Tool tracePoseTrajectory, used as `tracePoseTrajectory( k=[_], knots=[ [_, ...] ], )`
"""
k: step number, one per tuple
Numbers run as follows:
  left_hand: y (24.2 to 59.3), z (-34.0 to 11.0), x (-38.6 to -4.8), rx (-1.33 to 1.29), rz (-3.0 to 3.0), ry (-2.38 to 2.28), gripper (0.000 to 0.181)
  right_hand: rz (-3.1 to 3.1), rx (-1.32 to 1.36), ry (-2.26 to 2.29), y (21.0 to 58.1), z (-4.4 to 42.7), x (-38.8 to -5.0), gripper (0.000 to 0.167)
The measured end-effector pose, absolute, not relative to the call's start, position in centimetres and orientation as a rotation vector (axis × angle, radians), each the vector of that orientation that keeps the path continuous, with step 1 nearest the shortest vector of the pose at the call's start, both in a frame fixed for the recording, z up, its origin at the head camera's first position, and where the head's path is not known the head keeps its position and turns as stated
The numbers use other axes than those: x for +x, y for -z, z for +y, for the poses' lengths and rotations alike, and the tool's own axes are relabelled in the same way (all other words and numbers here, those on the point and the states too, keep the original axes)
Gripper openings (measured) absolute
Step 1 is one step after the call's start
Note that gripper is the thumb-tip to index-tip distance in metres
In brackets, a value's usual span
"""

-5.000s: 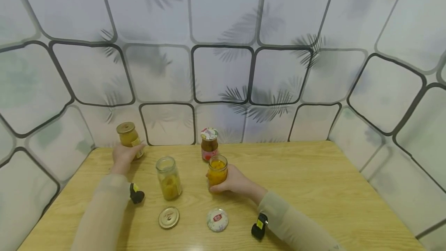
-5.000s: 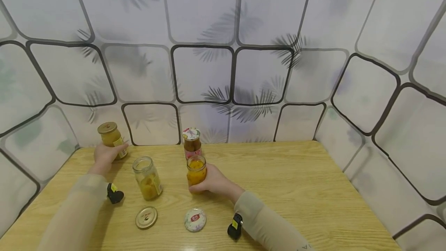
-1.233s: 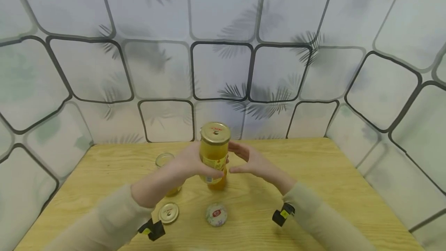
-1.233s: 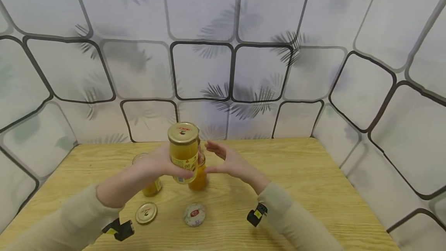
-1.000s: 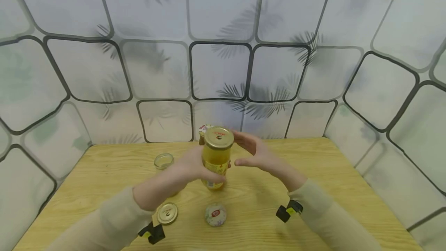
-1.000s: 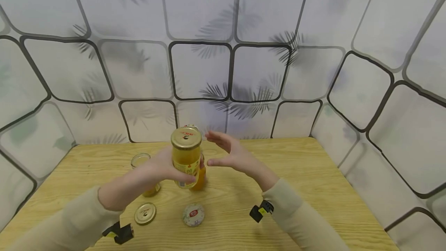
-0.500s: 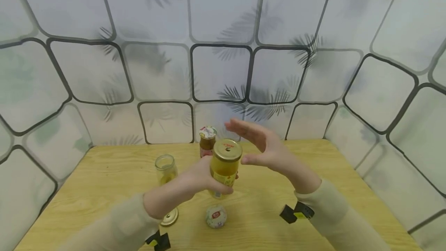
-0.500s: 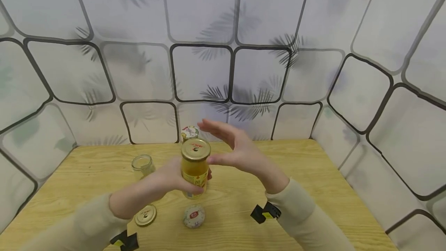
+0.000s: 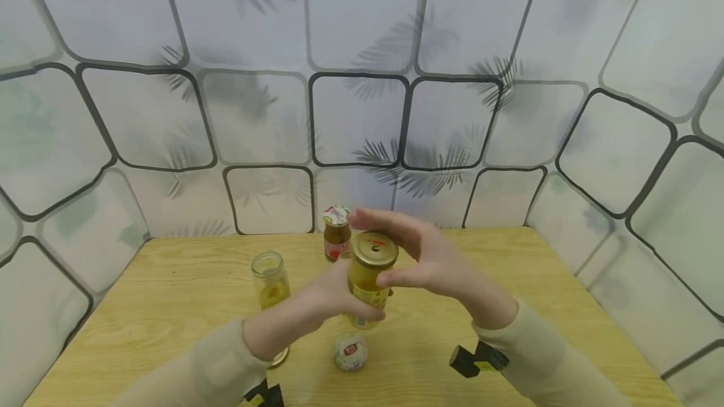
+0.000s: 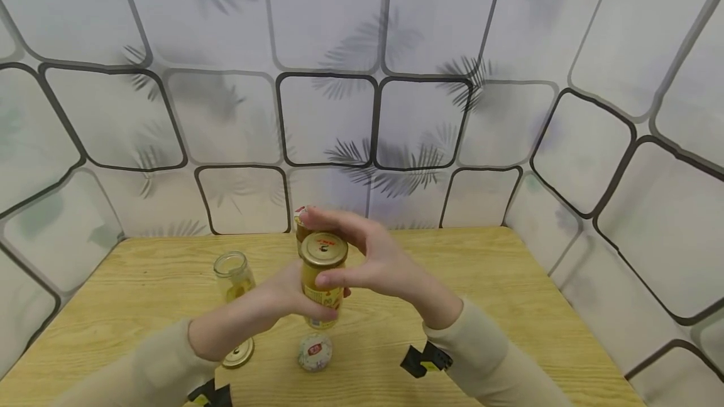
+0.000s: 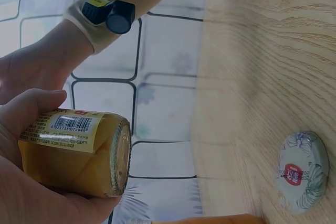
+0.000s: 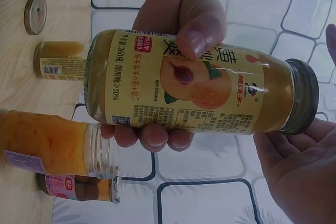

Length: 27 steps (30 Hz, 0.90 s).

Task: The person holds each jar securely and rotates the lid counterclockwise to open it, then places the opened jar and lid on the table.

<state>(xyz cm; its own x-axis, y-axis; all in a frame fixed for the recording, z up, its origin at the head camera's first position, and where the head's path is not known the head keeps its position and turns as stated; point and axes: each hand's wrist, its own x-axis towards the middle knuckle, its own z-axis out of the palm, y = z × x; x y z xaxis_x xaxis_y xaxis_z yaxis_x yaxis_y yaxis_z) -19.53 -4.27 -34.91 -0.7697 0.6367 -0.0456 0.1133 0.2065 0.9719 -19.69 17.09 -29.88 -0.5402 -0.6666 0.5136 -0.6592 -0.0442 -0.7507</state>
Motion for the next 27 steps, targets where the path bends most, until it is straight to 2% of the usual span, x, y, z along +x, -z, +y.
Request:
tracePoseTrajectory(
  k=[6, 12, 27],
  knots=[
    [35.1, -4.3, -19.3, 0.688, 1.995, -1.604, 0.052, 2.239, -1.364, 1.717, 30.3, 16.7, -19.8, 0.076],
    [35.1, -4.3, -19.2, 0.7, 1.988, -1.61, 0.054, 2.137, -1.447, 1.758, 30.9, 16.7, -20.3, 0.066],
    [35.8, -3.6, -19.1, 0.753, 1.941, -1.602, 0.052, 2.058, -1.444, 1.836, 31.4, 17.0, -20.6, 0.058]
  ],
)
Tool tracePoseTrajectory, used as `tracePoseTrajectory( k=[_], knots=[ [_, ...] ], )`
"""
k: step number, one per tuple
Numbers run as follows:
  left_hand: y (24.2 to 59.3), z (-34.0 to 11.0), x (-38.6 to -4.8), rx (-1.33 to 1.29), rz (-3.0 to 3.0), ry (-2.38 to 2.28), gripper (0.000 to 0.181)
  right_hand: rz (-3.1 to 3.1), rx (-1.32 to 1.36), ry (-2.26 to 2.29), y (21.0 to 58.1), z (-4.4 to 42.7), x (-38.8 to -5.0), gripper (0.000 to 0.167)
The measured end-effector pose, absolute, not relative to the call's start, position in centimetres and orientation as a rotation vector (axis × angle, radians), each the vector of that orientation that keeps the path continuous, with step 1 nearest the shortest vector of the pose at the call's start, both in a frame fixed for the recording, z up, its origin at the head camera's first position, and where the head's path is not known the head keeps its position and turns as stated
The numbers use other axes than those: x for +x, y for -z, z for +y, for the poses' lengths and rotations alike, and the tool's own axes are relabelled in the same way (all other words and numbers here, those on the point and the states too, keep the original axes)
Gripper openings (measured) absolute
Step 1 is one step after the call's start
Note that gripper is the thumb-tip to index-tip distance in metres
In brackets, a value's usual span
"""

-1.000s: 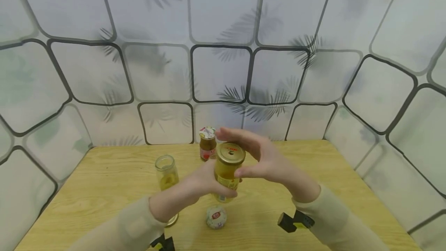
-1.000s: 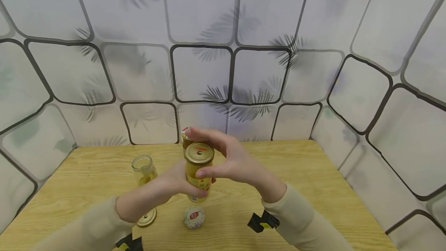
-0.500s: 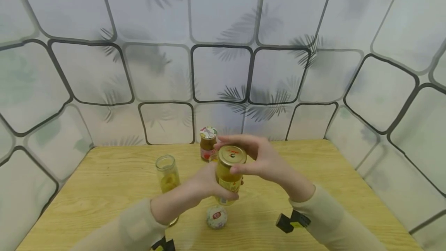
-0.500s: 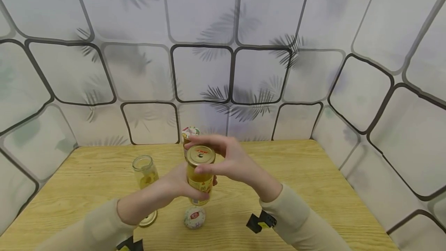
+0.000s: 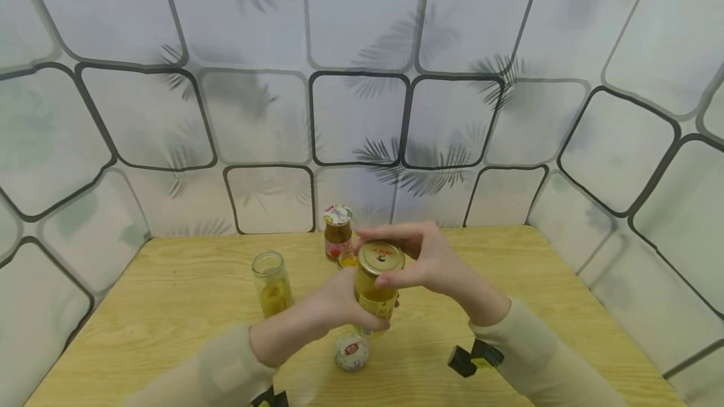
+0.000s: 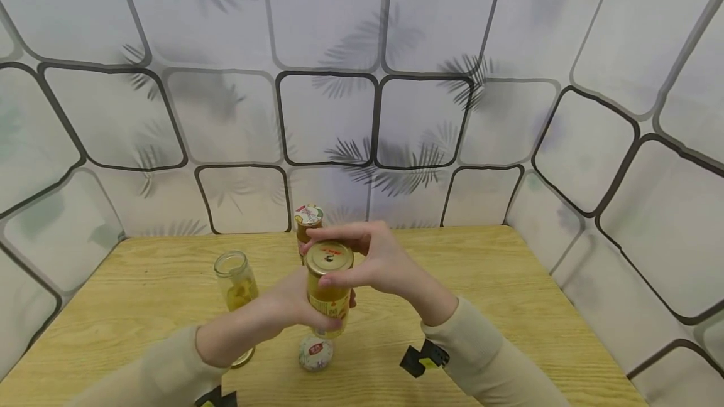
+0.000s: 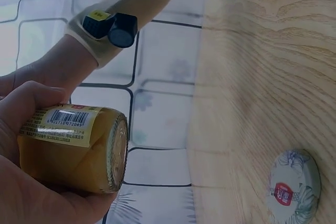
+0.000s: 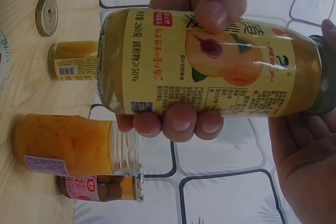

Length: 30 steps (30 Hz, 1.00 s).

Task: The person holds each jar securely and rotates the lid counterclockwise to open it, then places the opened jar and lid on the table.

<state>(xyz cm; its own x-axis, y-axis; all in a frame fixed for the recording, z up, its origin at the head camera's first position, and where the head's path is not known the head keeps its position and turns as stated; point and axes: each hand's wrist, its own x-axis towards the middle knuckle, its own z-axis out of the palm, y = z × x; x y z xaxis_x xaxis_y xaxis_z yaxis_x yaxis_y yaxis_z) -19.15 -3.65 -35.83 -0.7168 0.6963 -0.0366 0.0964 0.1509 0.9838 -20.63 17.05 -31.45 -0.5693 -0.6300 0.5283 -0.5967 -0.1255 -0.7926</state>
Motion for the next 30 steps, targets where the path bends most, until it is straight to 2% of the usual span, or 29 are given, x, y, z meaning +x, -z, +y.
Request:
tracePoseTrajectory(
  k=[7, 12, 18, 20, 30],
  knots=[
    [36.3, -3.4, -19.3, 0.797, 1.837, -1.604, 0.053, 1.984, -1.316, 1.864, 31.8, 17.0, -20.5, 0.063],
    [36.7, -3.1, -19.6, 0.84, 1.735, -1.599, 0.053, 1.832, -1.343, 1.894, 32.2, 16.8, -20.9, 0.066],
    [37.1, -3.1, -20.2, 0.929, 1.565, -1.552, 0.053, 1.631, -1.411, 1.893, 33.0, 16.7, -21.6, 0.045],
    [37.2, -3.0, -20.3, 0.98, 1.501, -1.546, 0.053, 1.569, -1.438, 1.872, 33.3, 16.7, -21.9, 0.042],
    [37.2, -2.2, -20.3, 1.114, 1.325, -1.429, 0.052, 1.188, -1.635, 1.678, 33.9, 16.3, -23.6, 0.052]
  ],
)
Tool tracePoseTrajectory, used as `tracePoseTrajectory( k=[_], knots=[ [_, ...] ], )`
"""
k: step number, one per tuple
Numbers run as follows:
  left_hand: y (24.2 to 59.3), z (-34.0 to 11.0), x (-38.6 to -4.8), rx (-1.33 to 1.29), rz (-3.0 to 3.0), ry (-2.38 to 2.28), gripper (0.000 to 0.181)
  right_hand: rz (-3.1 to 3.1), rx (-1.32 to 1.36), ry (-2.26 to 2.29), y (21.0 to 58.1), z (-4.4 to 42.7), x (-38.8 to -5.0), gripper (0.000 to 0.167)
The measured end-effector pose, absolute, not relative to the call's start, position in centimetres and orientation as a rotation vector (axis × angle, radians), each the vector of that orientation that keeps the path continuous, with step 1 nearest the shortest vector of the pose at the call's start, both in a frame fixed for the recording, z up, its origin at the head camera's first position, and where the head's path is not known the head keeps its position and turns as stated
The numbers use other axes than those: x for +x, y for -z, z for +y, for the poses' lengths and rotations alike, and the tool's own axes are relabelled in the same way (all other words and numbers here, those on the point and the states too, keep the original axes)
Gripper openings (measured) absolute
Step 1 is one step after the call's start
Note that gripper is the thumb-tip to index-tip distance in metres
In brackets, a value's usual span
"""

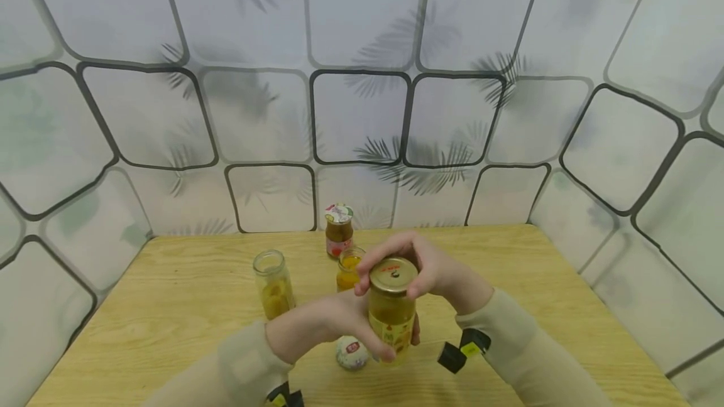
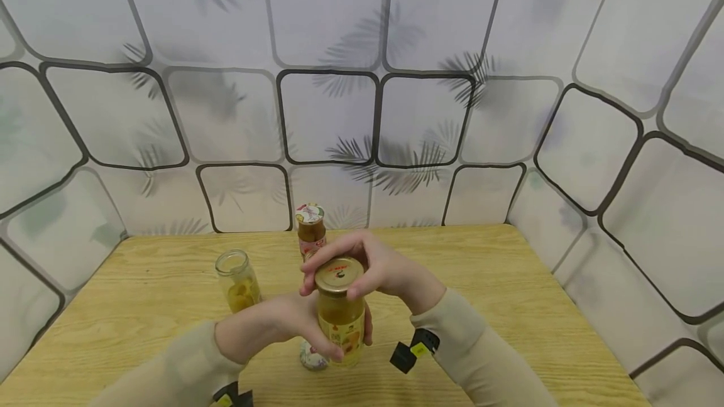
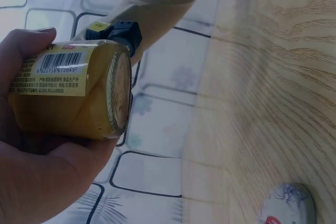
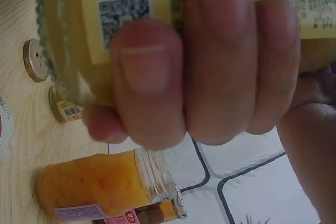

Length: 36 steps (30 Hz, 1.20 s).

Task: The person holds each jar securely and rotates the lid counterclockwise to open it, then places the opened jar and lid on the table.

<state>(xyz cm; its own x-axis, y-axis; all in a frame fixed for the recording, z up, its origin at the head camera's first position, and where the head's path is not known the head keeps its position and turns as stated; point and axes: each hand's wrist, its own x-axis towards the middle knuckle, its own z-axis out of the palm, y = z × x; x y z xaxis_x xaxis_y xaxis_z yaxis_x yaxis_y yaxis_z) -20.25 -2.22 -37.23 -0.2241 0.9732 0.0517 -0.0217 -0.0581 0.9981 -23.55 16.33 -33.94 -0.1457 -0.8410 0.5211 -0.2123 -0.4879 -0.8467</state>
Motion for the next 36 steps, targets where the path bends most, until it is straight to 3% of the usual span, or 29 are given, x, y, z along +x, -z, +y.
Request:
tracePoseTrajectory(
  k=[13, 21, 29, 36],
  knots=[
    [37.2, -2.5, -20.2, 0.999, 1.482, -1.481, 0.054, 1.342, -1.566, 1.687, 33.8, 17.8, -23.3, 0.06],
    [37.3, -2.7, -20.5, 0.904, 1.574, -1.506, 0.051, 1.62, -1.395, 1.79, 34.0, 19.6, -22.7, 0.05],
    [37.8, -2.0, -20.4, 0.861, 1.747, -1.582, 0.049, 1.73, -1.424, 1.764, 33.5, 19.8, -22.1, 0.057],
    [38.5, -1.1, -20.0, 0.852, 2.011, -1.561, 0.048, 1.763, -1.362, 1.779, 33.7, 20.4, -21.9, 0.052]
  ],
)
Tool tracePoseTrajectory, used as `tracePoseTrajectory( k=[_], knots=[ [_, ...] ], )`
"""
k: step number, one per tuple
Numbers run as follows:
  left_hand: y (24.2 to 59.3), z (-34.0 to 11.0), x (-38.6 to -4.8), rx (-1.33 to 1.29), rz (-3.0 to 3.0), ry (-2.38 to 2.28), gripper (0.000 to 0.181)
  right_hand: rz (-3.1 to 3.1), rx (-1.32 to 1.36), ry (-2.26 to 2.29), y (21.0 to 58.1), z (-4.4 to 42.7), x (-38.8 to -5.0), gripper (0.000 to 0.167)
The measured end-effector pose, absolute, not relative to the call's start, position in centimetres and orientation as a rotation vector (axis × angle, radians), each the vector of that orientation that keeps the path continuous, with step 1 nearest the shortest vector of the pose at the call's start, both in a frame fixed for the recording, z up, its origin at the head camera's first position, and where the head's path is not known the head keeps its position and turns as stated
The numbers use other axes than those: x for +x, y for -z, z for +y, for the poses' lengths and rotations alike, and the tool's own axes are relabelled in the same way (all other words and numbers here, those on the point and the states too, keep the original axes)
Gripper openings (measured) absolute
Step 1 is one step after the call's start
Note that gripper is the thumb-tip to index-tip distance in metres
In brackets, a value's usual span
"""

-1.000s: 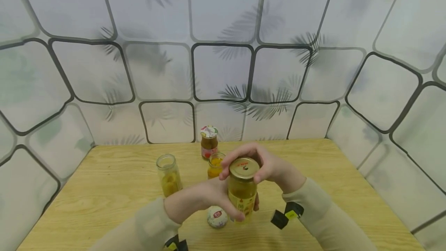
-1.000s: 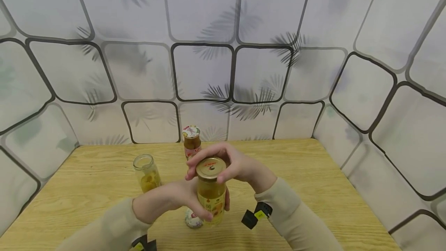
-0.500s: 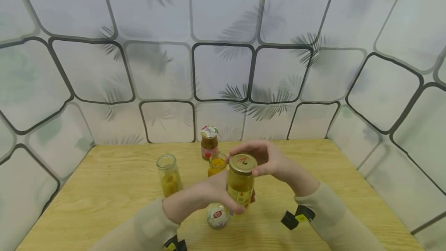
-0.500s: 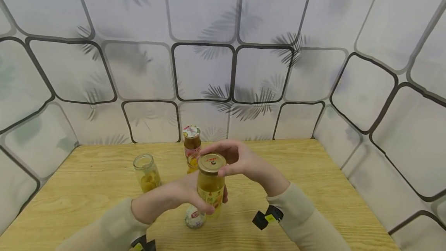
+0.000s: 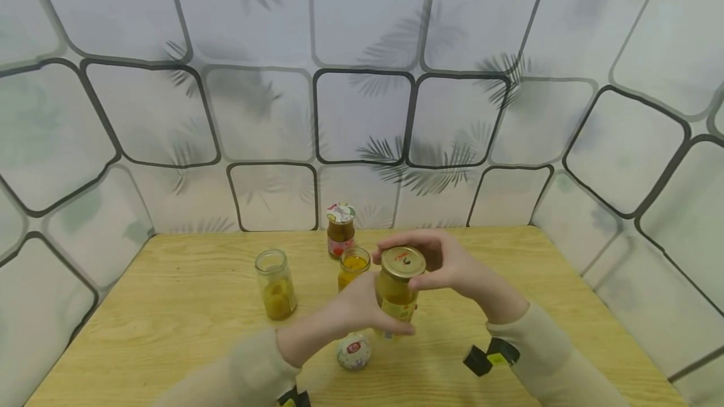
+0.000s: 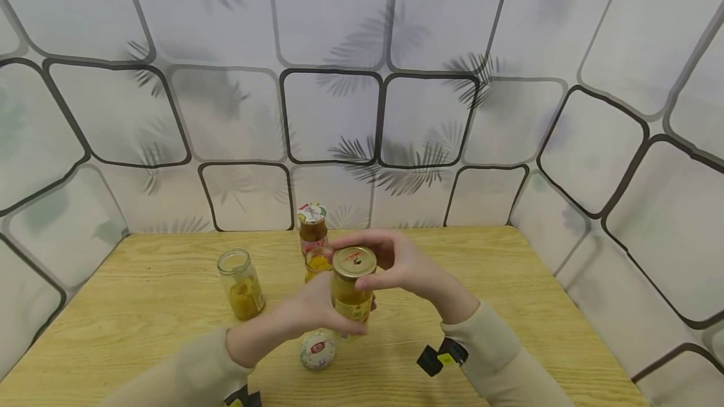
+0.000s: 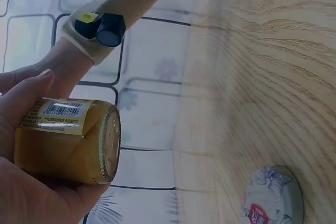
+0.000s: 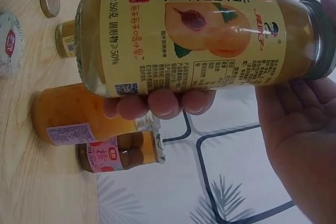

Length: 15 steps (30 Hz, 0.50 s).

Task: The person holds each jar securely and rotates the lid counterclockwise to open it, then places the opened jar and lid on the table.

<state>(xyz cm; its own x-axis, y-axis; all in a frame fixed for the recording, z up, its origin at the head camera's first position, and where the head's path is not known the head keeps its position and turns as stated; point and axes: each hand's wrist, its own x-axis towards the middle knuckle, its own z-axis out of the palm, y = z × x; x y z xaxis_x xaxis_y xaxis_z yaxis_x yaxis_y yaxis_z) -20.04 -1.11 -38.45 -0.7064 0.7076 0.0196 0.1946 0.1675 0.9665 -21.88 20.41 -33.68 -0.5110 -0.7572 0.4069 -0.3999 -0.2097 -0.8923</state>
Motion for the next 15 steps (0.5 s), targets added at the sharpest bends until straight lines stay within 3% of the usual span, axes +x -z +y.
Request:
tracePoseTrajectory(
  k=[15],
  knots=[
    [38.8, -0.3, -20.1, 0.867, 2.129, -1.518, 0.054, 1.662, -1.435, 1.792, 34.8, 21.3, -23.1, 0.048]
  ],
)
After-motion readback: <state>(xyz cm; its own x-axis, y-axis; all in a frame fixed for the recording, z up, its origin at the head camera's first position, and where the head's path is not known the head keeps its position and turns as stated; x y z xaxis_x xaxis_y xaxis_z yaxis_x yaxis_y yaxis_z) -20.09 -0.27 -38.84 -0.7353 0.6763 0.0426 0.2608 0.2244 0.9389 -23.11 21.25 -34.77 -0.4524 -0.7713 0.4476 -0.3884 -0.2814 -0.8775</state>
